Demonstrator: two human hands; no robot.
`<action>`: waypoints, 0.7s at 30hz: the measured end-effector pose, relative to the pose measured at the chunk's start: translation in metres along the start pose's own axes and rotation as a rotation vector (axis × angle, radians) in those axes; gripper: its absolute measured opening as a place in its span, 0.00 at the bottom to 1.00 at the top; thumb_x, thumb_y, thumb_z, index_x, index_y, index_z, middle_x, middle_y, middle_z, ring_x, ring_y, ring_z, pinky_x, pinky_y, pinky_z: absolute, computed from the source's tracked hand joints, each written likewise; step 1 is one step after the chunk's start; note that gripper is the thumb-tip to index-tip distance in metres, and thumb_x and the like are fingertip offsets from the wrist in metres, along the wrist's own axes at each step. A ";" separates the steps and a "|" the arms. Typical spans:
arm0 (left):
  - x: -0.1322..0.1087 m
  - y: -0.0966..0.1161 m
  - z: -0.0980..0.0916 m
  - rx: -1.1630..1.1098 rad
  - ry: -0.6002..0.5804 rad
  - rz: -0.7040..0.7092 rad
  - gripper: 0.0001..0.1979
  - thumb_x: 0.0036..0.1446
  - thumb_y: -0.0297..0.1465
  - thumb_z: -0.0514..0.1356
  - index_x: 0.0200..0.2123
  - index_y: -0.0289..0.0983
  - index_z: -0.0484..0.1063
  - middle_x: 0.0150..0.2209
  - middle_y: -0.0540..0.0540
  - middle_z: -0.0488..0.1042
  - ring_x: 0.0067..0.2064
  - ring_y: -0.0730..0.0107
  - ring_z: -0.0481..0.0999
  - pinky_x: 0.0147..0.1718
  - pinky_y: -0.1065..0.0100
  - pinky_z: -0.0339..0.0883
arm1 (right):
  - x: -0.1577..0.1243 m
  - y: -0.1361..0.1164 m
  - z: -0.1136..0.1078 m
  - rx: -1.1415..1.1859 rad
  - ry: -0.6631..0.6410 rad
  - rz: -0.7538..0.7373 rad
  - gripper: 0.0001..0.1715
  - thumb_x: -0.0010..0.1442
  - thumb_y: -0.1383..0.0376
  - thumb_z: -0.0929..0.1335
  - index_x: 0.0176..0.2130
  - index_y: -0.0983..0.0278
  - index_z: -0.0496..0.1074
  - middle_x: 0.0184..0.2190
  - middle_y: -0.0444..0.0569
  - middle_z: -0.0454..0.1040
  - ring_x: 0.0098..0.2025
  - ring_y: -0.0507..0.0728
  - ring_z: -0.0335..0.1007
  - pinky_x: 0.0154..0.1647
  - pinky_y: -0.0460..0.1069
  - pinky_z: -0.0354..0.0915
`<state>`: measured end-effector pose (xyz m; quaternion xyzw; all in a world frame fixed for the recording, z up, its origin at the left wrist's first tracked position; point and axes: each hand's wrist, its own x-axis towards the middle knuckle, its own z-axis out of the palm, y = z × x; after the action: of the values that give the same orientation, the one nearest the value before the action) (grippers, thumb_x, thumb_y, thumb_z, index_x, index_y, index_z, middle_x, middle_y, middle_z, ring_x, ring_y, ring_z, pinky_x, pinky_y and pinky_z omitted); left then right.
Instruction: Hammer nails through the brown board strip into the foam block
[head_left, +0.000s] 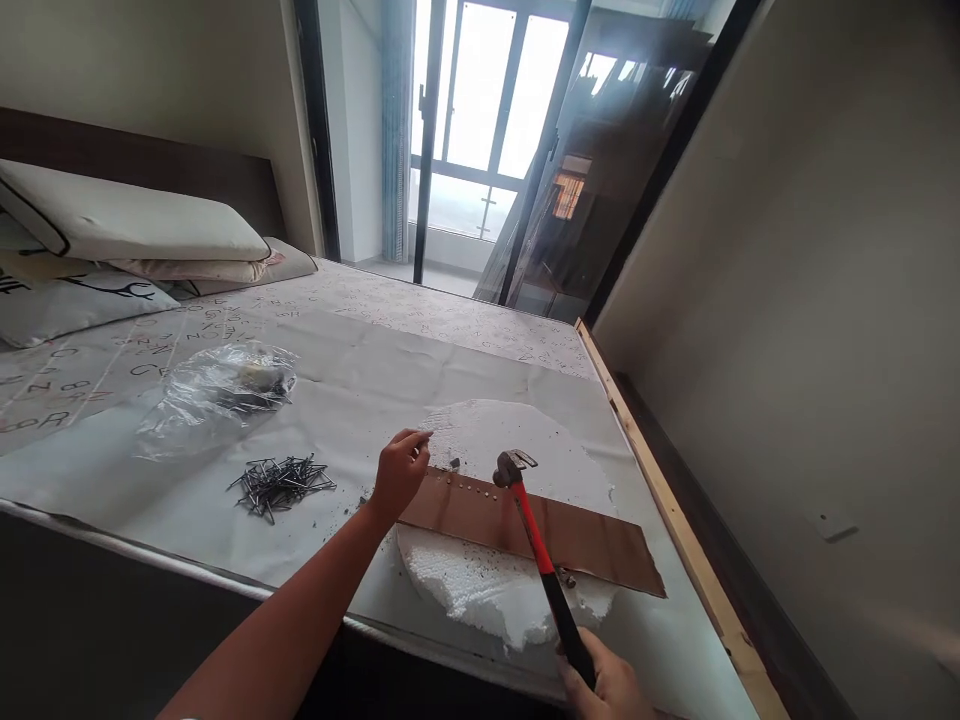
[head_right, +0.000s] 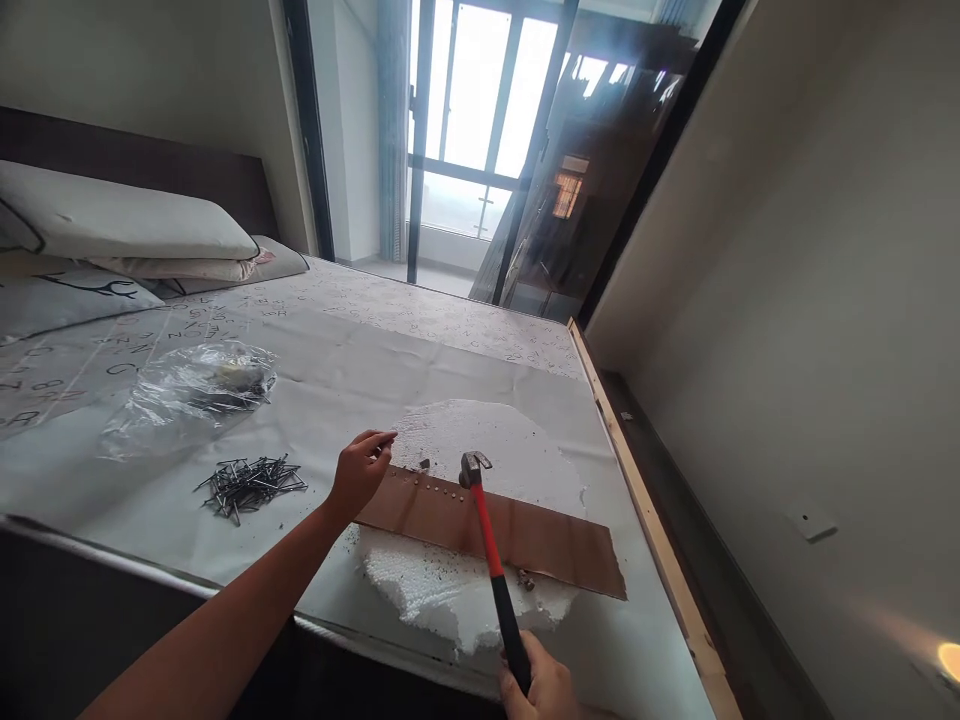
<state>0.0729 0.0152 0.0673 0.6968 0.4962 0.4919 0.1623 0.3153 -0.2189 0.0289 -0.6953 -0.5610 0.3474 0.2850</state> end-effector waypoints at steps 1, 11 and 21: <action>0.000 -0.002 -0.004 0.003 0.010 -0.005 0.14 0.54 0.28 0.52 0.38 0.35 0.76 0.37 0.45 0.75 0.32 0.71 0.73 0.33 0.70 0.68 | 0.000 -0.002 -0.001 -0.011 0.017 -0.009 0.20 0.52 0.53 0.60 0.32 0.65 0.71 0.20 0.46 0.70 0.24 0.57 0.65 0.27 0.47 0.59; 0.000 -0.025 -0.026 0.042 -0.037 -0.039 0.15 0.52 0.29 0.51 0.37 0.35 0.76 0.38 0.44 0.75 0.32 0.69 0.73 0.34 0.68 0.68 | 0.014 -0.022 -0.050 -0.416 0.001 -0.077 0.23 0.56 0.66 0.58 0.50 0.65 0.66 0.33 0.52 0.76 0.34 0.61 0.72 0.32 0.49 0.62; -0.003 -0.034 -0.020 0.209 -0.222 0.046 0.15 0.51 0.28 0.51 0.37 0.37 0.77 0.39 0.43 0.76 0.43 0.61 0.74 0.45 0.61 0.66 | 0.102 -0.037 -0.080 -1.004 0.005 -0.105 0.19 0.55 0.72 0.62 0.48 0.66 0.65 0.36 0.55 0.77 0.37 0.61 0.73 0.31 0.48 0.56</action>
<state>0.0384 0.0225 0.0507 0.7711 0.5076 0.3612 0.1313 0.3717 -0.1117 0.0889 -0.7184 -0.6922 0.0181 -0.0662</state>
